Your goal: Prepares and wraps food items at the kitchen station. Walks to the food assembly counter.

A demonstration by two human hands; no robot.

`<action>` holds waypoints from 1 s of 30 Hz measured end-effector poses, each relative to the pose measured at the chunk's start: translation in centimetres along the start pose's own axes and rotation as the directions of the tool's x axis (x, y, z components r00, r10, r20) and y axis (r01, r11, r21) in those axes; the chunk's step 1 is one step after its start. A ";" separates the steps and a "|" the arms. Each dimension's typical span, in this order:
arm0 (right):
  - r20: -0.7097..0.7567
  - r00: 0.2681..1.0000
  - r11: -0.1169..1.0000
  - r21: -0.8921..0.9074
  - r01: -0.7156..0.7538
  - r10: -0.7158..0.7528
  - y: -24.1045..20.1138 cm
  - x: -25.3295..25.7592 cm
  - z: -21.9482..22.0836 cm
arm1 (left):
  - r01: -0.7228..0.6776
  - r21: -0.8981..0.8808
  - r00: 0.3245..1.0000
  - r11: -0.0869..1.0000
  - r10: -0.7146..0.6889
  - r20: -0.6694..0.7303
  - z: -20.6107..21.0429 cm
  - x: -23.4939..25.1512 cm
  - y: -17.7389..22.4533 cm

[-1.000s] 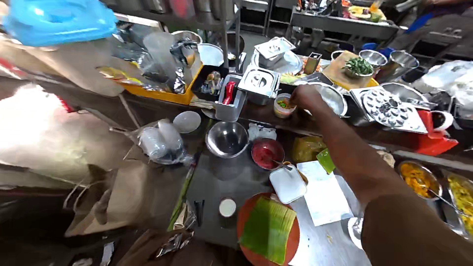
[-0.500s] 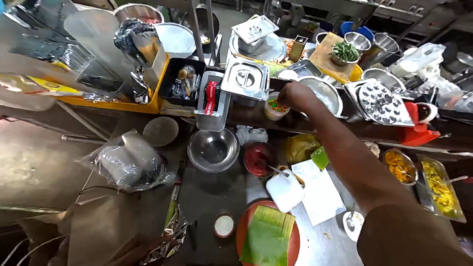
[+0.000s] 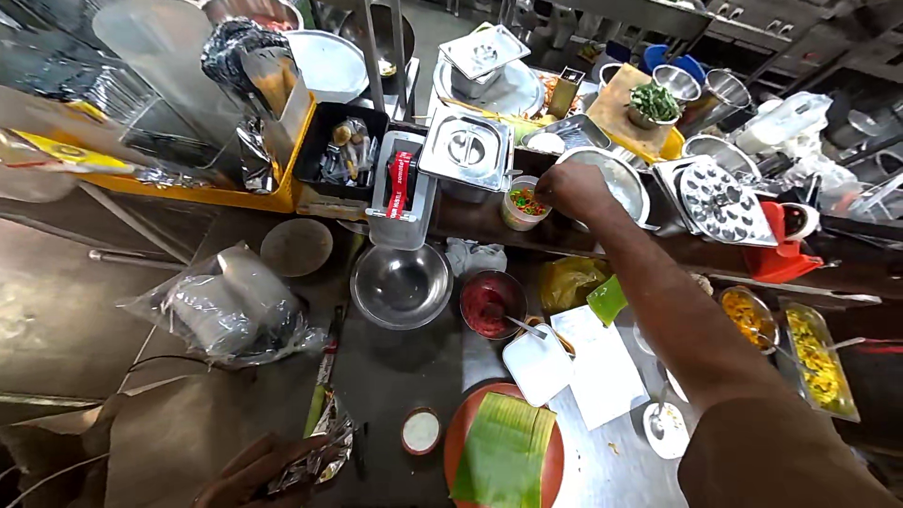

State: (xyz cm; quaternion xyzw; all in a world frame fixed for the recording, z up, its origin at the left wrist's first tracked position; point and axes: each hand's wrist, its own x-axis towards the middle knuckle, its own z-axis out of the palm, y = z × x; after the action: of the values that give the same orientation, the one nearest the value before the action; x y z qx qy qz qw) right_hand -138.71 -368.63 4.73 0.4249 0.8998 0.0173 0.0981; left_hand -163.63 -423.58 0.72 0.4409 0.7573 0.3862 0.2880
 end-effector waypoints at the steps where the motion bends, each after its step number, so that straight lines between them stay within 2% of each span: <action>1: -0.002 1.000 1.000 -0.017 0.002 -0.002 0.0 0.0 0.0 | -0.002 0.009 1.000 1.000 0.002 -0.003 0.0 0.0 0.0; 4: -0.036 0.999 0.999 -0.035 0.015 -0.016 -0.1 -0.2 -0.3 | -0.002 0.020 1.000 1.000 0.002 -0.013 -0.1 0.0 -0.1; 7: -0.119 0.993 0.999 0.039 0.014 -0.009 -0.2 -1.0 -0.8 | 0.002 0.014 1.000 1.000 -0.002 -0.014 -0.3 -0.1 -0.4; 11: -0.317 0.946 0.949 0.312 0.035 0.069 -0.8 -2.7 -0.4 | -0.017 0.019 0.997 1.000 0.019 -0.077 0.2 0.5 -0.6; 15: -0.402 0.904 0.861 0.502 0.085 0.145 -0.7 -2.9 2.6 | -0.012 0.015 0.990 1.000 0.014 -0.142 1.4 1.5 0.5; 17: -0.483 0.865 0.725 0.645 0.243 0.139 -2.0 -3.9 2.5 | -0.038 0.013 0.987 0.999 0.039 -0.154 2.0 2.4 0.9; 20: -0.533 0.843 0.396 0.790 0.467 0.069 -8.1 -7.9 0.3 | -0.040 0.024 0.979 0.999 0.044 -0.200 3.0 3.9 2.6; 22: -0.514 0.857 0.162 0.844 0.511 -0.026 -14.0 -10.9 0.1 | -0.027 -0.013 0.973 1.000 0.023 -0.229 3.2 4.4 3.8; 24: -0.484 0.867 -0.023 0.874 0.485 -0.119 -19.5 -13.6 0.9 | -0.023 -0.105 0.972 0.994 -0.003 -0.237 3.1 5.0 4.7; 26: -0.447 0.874 -0.105 0.895 0.434 -0.194 -23.8 -15.4 1.7 | -0.005 -0.193 0.972 0.981 -0.040 -0.230 2.7 5.6 5.4; 30: -0.326 0.915 -0.087 0.945 0.314 -0.238 -28.9 -17.2 3.0 | -0.015 -0.345 0.967 0.938 -0.074 -0.242 1.9 5.4 5.3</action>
State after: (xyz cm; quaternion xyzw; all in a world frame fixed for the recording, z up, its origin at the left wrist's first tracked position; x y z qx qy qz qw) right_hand -149.46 -400.45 1.27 0.1719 0.7093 -0.6342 -0.2552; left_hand -162.23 -416.47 3.59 0.3195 0.7150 0.5611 0.2681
